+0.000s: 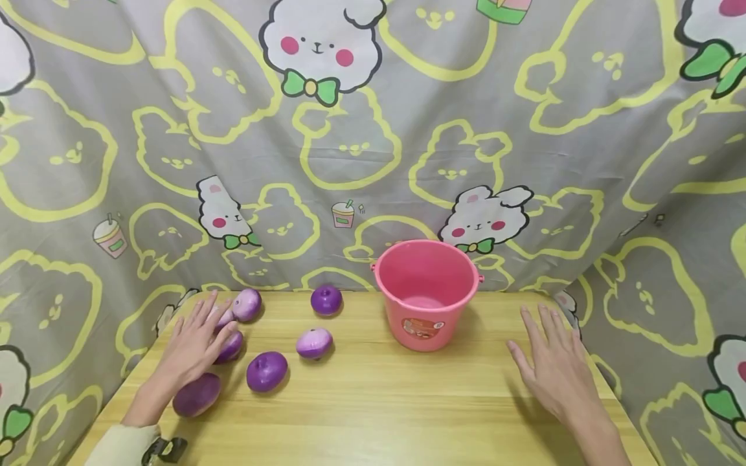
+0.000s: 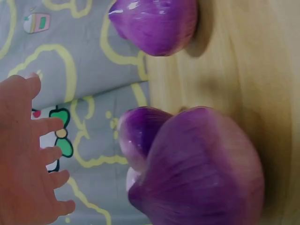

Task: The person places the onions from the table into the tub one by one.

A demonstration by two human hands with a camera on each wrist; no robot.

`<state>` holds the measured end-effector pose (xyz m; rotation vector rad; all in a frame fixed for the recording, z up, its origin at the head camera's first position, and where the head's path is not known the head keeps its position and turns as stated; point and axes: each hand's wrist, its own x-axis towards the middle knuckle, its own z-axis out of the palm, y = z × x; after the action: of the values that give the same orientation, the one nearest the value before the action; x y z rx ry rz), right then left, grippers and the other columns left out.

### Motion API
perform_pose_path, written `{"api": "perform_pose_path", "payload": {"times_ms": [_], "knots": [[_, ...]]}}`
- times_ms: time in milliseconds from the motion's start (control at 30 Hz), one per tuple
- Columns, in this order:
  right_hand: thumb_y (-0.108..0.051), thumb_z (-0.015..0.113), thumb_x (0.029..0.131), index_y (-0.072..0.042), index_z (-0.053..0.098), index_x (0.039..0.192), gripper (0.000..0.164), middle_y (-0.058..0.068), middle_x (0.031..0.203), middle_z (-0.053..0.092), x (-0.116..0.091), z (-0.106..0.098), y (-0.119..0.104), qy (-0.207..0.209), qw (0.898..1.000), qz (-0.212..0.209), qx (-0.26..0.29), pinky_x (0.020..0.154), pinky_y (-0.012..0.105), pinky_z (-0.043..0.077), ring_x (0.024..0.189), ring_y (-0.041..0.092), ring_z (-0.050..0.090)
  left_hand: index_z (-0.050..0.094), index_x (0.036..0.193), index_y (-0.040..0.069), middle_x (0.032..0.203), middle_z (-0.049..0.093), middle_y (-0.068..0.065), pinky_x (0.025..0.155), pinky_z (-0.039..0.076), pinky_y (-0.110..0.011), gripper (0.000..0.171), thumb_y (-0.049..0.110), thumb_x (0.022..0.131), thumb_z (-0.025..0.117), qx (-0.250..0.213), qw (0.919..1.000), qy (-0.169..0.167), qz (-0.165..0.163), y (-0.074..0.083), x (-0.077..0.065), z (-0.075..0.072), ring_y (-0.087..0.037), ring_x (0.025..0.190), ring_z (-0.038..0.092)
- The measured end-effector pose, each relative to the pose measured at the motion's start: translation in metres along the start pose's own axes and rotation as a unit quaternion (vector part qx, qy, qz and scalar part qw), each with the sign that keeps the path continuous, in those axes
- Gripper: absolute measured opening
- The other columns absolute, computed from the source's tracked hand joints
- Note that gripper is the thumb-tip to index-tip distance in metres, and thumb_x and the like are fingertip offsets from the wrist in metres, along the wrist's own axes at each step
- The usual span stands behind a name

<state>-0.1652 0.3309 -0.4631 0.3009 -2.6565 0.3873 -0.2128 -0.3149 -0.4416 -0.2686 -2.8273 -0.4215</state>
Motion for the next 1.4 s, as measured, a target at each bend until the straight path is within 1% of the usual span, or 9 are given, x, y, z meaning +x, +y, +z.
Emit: {"api": "perform_pose_path", "payload": {"times_ms": [233,500,700,900,933,1033,1167,1267,1400], "knots": [[-0.030,0.061,0.103,-0.002,0.032,0.158,0.068,0.034,0.161,0.021,0.014,-0.008,-0.003,0.038,0.998,-0.013,0.052,0.124,0.063,0.004,0.150,0.051,0.016,0.040,0.157,0.010,0.168,0.013,-0.023,0.114,0.010,-0.077,0.063,0.050,0.109,0.040,-0.032,0.9993,0.017,-0.012,0.003,0.002,-0.003,-0.052,0.151,0.014],[-0.022,0.065,0.101,-0.009,0.039,0.157,0.062,0.032,0.157,0.030,0.027,-0.014,-0.016,0.083,0.987,0.018,0.134,0.109,0.081,0.018,0.135,0.065,0.028,0.044,0.153,0.008,0.164,0.023,-0.029,0.113,0.020,-0.075,0.058,0.046,0.109,0.043,-0.057,0.9965,0.056,-0.022,0.013,0.004,0.005,-0.054,0.146,0.024],[-0.015,0.069,0.098,-0.009,0.046,0.153,0.060,0.030,0.153,0.037,0.036,-0.016,-0.022,0.127,0.978,0.002,0.163,0.109,0.076,0.025,0.134,0.058,0.034,0.046,0.153,0.008,0.161,0.028,-0.029,0.111,0.025,-0.074,0.055,0.040,0.109,0.045,-0.085,0.9925,0.086,-0.021,0.019,0.004,0.010,-0.055,0.144,0.028],[-0.011,0.069,0.097,-0.007,0.049,0.151,0.058,0.027,0.150,0.042,0.041,-0.015,-0.025,0.146,0.971,0.003,0.188,0.113,0.073,0.024,0.139,0.049,0.035,0.045,0.154,0.009,0.163,0.028,-0.027,0.110,0.025,-0.075,0.055,0.041,0.110,0.043,-0.115,0.9891,0.088,-0.024,0.029,0.007,0.009,-0.053,0.144,0.030],[-0.010,0.069,0.097,-0.008,0.049,0.151,0.058,0.027,0.150,0.043,0.041,-0.015,-0.025,0.147,0.970,0.007,0.192,0.115,0.070,0.024,0.140,0.047,0.035,0.044,0.155,0.010,0.163,0.027,-0.026,0.110,0.025,-0.076,0.055,0.042,0.110,0.042,-0.121,0.9885,0.086,-0.024,0.031,0.008,0.008,-0.053,0.144,0.030],[-0.010,0.067,0.099,-0.013,0.047,0.153,0.058,0.022,0.152,0.043,0.044,-0.016,-0.027,0.135,0.966,0.021,0.221,0.121,0.039,0.031,0.141,0.036,0.037,0.044,0.155,0.011,0.163,0.026,-0.026,0.108,0.027,-0.077,0.053,0.040,0.110,0.043,-0.152,0.9846,0.082,-0.028,0.035,0.009,0.006,-0.054,0.143,0.032],[-0.012,0.062,0.103,-0.019,0.044,0.156,0.056,0.017,0.153,0.042,0.048,-0.015,-0.031,0.108,0.957,0.036,0.266,0.104,0.002,0.027,0.138,0.012,0.037,0.044,0.154,0.009,0.163,0.024,-0.027,0.108,0.034,-0.074,0.050,0.034,0.111,0.044,-0.207,0.9739,0.084,-0.042,0.036,0.007,0.004,-0.055,0.144,0.030],[-0.013,0.060,0.104,-0.020,0.045,0.155,0.054,0.015,0.152,0.042,0.052,-0.014,-0.034,0.104,0.952,0.044,0.284,0.103,0.001,0.029,0.132,0.001,0.036,0.045,0.153,0.005,0.160,0.028,-0.029,0.106,0.040,-0.071,0.048,0.028,0.111,0.044,-0.231,0.9676,0.095,-0.038,0.036,0.007,0.006,-0.054,0.144,0.030],[-0.011,0.060,0.104,-0.017,0.045,0.155,0.054,0.011,0.150,0.044,0.052,-0.014,-0.039,0.108,0.946,0.054,0.302,0.102,0.003,0.036,0.128,-0.003,0.039,0.047,0.151,0.004,0.156,0.036,-0.029,0.100,0.047,-0.068,0.047,0.028,0.111,0.045,-0.248,0.9630,0.103,-0.026,0.040,0.008,0.010,-0.052,0.139,0.038]]}}
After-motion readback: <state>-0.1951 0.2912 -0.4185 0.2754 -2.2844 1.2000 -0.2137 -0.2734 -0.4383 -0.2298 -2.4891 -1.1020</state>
